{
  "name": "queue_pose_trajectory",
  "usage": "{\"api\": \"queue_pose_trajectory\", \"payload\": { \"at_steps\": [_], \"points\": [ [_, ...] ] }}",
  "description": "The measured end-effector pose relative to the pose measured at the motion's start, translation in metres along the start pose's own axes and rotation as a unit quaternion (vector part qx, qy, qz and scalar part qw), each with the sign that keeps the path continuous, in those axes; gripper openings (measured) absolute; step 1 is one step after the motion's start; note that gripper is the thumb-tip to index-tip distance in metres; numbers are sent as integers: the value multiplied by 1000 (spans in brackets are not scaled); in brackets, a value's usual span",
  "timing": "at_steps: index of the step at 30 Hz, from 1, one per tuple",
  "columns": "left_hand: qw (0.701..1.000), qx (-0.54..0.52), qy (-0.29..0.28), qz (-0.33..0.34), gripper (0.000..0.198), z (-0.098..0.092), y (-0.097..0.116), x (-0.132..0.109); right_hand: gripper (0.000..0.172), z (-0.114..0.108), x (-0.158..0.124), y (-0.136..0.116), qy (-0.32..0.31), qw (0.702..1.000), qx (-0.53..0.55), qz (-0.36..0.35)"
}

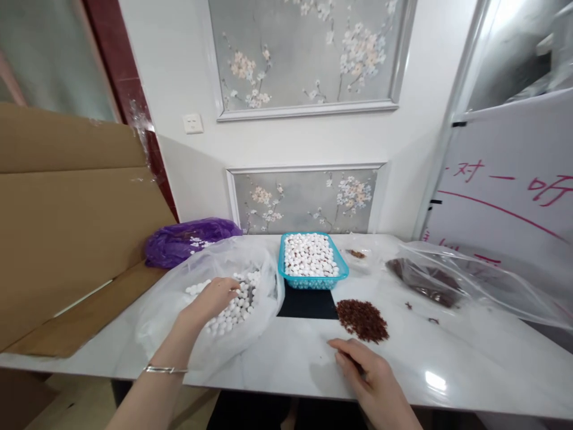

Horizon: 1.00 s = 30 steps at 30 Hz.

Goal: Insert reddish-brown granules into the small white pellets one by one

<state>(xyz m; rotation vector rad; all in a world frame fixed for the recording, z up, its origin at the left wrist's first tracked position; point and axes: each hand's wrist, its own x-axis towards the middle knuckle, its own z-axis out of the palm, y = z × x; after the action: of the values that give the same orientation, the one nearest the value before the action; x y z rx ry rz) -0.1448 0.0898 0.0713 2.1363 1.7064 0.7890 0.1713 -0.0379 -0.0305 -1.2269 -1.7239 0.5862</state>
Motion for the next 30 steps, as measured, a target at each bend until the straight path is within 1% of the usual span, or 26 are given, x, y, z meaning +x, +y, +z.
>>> {"api": "queue_pose_trajectory", "payload": {
  "at_steps": [3,4,5,6,7,9,11,12,13,15,18,20,22,24,26,30],
  "points": [
    [1000,3,2,26,18,-10,14,-10,25,-2,1,-11,9,1000,11,10],
    [999,-1,13,29,22,-12,20,-15,25,-3,1,-14,11,1000,13,12],
    [999,-22,38,20,26,-13,27,-20,25,-4,2,-17,19,1000,12,10],
    [996,-66,66,-3,31,-12,35,-27,24,-6,3,-18,28,1000,9,9],
    [989,-126,72,-26,35,-9,43,-33,25,-9,4,-18,40,999,4,13],
    [968,-243,62,-30,34,4,60,-47,25,-17,4,-14,77,996,-29,27],
    [940,-340,14,-15,29,25,76,-59,25,-26,4,-4,123,987,-94,51],
    [927,-375,-21,-16,26,38,83,-62,25,-31,4,2,148,978,-135,65],
    [914,-401,-52,-20,26,51,89,-64,24,-35,4,8,158,972,-158,73],
    [888,-446,-107,-29,25,77,99,-65,21,-40,5,18,157,966,-188,81],
    [840,-519,-151,-57,25,109,104,-62,18,-39,8,25,134,961,-226,85],
    [808,-561,-158,-86,30,122,103,-63,19,-35,9,26,120,945,-288,95],
    [784,-591,-157,-108,37,130,100,-65,19,-31,9,25,105,923,-354,109],
    [769,-607,-157,-121,40,134,98,-68,19,-30,10,27,93,911,-383,120],
    [763,-613,-155,-132,39,135,95,-71,20,-31,9,31,96,914,-377,119],
    [754,-625,-144,-141,34,136,94,-74,22,-35,8,38,136,921,-354,90]
  ]
}}
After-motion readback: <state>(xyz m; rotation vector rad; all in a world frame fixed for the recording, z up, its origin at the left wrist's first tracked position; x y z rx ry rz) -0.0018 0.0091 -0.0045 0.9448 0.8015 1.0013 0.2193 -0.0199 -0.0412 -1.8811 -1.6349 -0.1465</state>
